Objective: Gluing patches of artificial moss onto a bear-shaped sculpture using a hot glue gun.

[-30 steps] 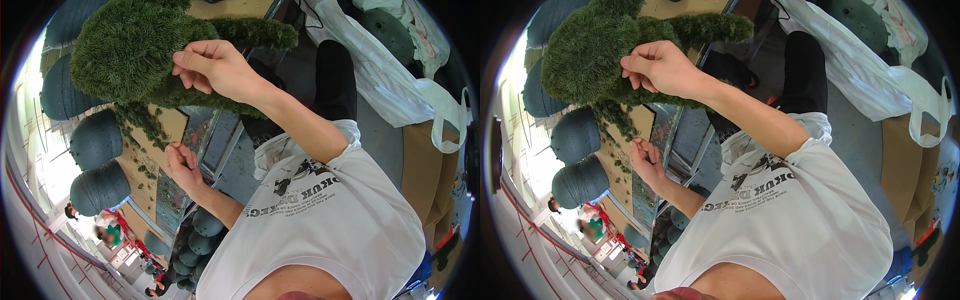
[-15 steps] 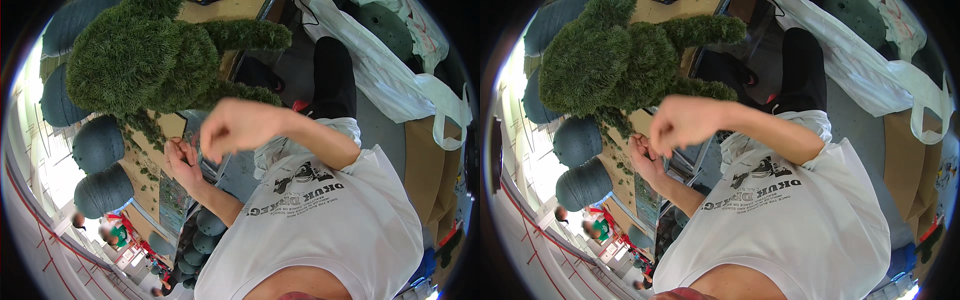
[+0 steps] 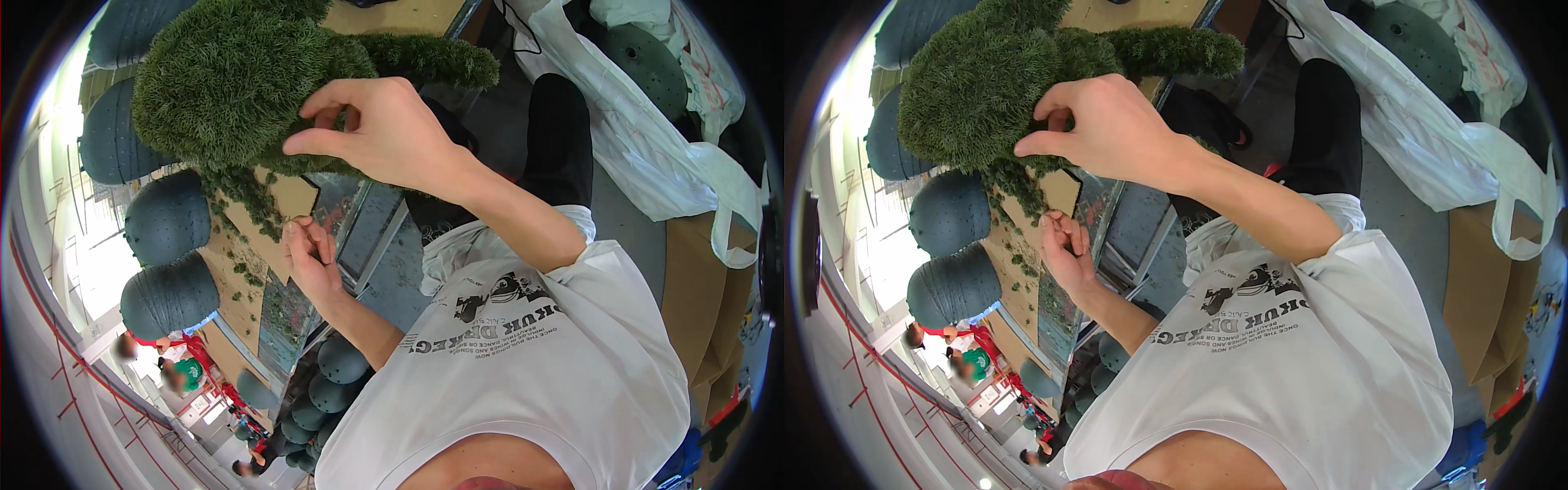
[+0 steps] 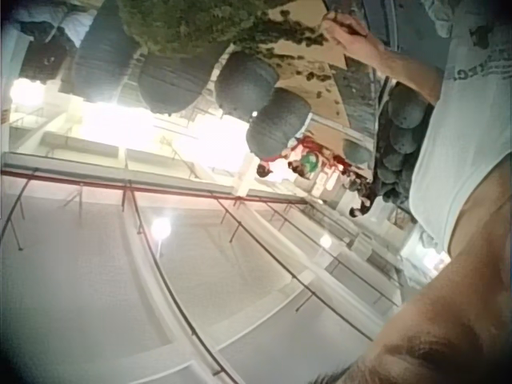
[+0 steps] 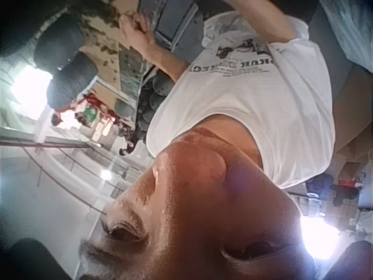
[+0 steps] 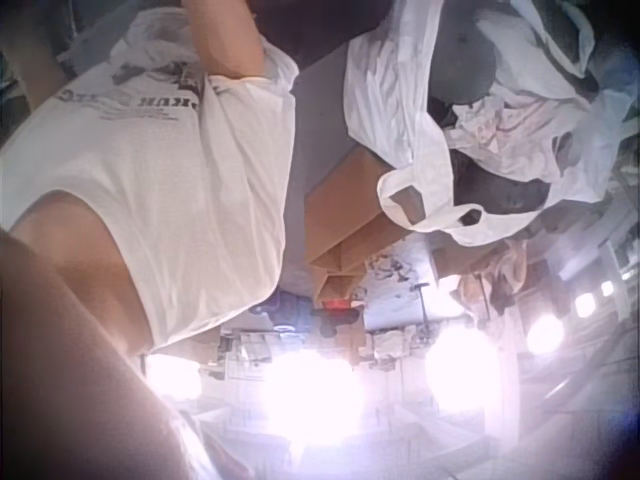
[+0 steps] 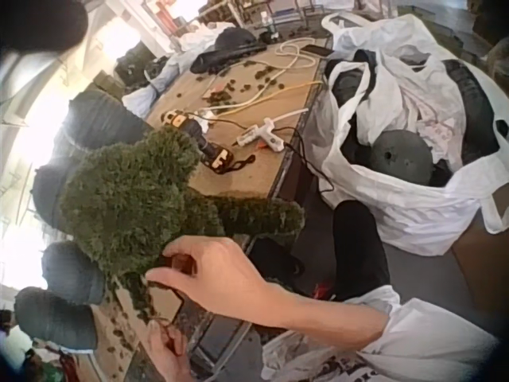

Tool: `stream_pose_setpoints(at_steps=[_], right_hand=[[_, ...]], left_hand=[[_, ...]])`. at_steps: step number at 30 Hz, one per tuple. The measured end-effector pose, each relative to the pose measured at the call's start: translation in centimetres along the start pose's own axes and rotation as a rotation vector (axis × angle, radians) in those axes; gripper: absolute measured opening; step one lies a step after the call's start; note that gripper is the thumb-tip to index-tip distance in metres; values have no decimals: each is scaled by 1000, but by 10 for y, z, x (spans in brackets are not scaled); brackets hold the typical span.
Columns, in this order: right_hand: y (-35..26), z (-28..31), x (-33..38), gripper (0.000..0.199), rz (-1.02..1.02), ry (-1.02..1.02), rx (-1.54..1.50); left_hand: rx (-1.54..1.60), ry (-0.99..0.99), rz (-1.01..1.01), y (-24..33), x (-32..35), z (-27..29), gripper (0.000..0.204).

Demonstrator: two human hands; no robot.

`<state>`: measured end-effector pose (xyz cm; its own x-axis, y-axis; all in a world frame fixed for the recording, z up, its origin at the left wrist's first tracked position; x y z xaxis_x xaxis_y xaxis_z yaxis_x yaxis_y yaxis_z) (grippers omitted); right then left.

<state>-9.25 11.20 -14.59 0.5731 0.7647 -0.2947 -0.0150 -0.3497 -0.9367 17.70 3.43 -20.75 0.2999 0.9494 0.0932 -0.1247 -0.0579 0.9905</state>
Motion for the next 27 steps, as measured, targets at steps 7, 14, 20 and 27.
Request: stream_pose_setpoints(at_steps=[7, 14, 20, 27], right_hand=[[-21, -12, 2, 21, 368, 182, 252], [-30, -28, 39, 16, 404, -79, 90], [-13, -22, 39, 13, 310, -123, -65], [30, -33, 55, 18, -121, -422, -361]], left_hand=[[-15, 22, 0, 1, 0, -2, 28], [29, -46, 5, -18, -11, 8, 27], [46, -80, -6, -13, -15, -3, 29], [-32, -145, -201, 32, 6, -51, 44]])
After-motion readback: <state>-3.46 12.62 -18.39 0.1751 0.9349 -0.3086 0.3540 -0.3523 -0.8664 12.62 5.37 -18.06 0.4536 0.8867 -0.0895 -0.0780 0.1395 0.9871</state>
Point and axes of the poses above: each hand's wrist, its own x-axis away from the middle knuckle, its own z-axis out of the back of the hand, y = z × x, the point moved 9 cm from there along -x, towards the middle knuckle, and after that the axes turned 9 degrees about -x, right-handed, at the moved point
